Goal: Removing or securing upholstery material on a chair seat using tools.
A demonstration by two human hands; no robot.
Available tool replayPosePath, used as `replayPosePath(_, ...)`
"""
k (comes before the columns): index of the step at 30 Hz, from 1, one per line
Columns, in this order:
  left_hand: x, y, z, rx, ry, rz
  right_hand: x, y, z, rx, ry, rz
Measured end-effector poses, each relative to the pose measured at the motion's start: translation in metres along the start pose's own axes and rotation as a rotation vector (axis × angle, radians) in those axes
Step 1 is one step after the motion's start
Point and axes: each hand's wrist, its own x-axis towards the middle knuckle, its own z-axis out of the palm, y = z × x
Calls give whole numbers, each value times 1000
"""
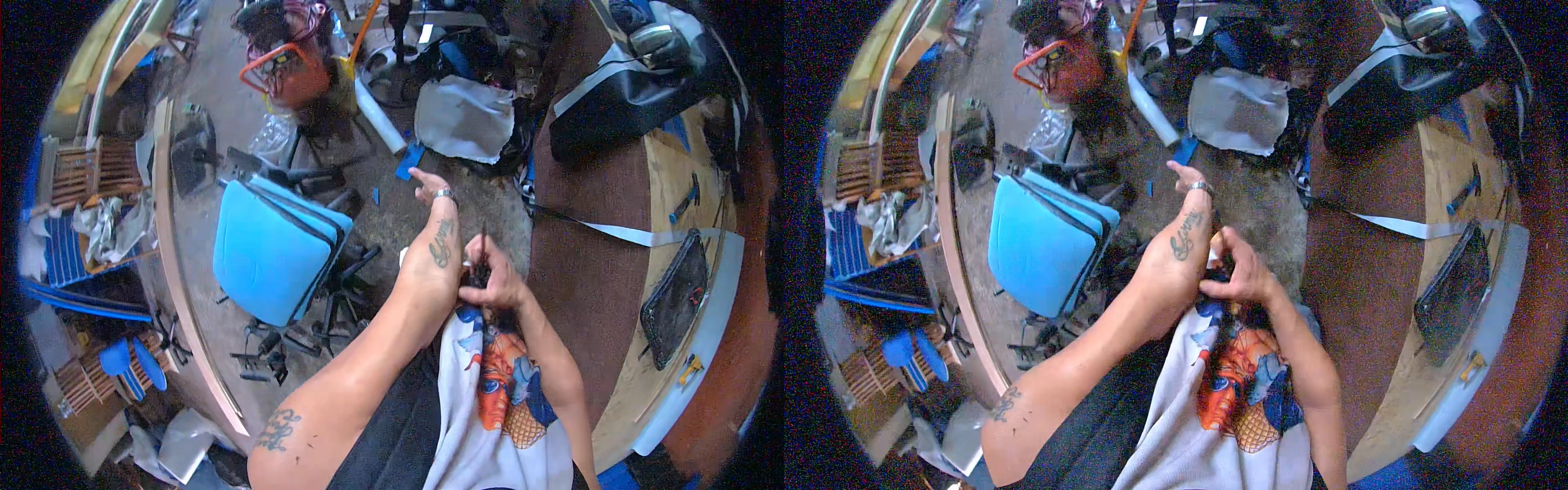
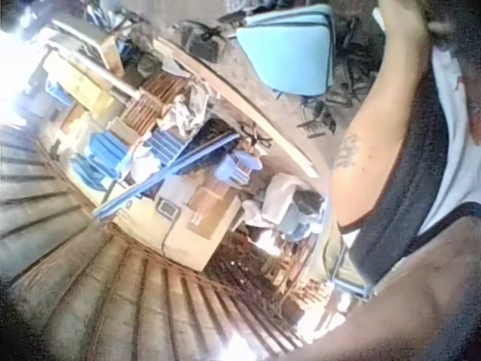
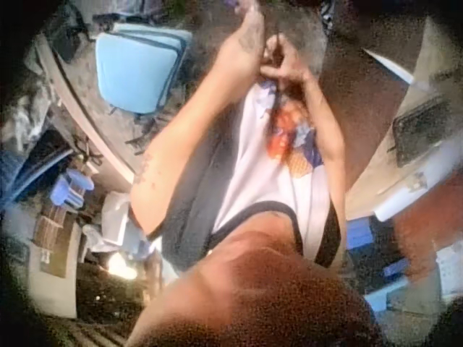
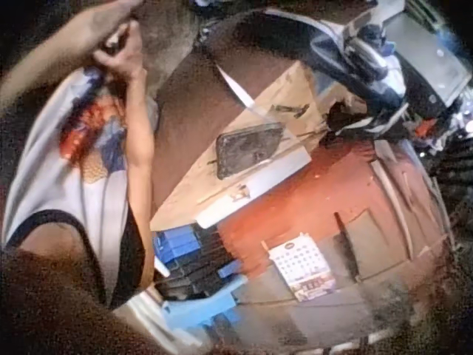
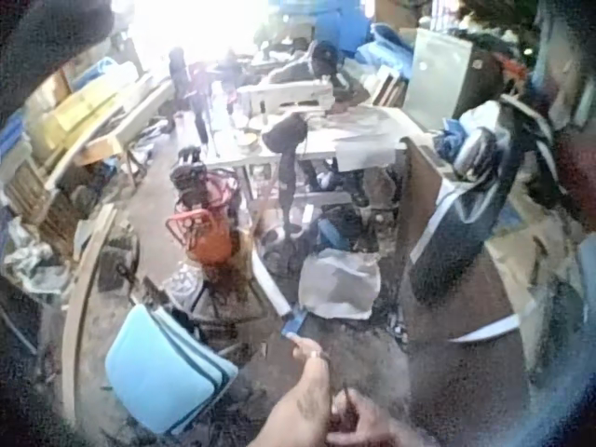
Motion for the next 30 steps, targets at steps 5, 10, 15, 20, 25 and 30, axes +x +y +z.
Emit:
replayPosePath(5,13,14,34,-156,-33,30,-2,36,-16,-229,190,51)
replayPosePath(10,9,8,44,498,55,555,-16,43,-22,-267,273,86)
replayPosePath(15,13,6,55,353,-189,40,-50,35,-16,-124,169,12)
replayPosePath(20,206,-125,6,594,35,-8,-54,58,-37,-367,639,58)
replayPosePath(25,363,-230,-50,583,521,730,-109,91,-69,-251,778,126)
replayPosePath(30,265,-182,143,582,-250,253,-254,123,-74,-135,1180,310)
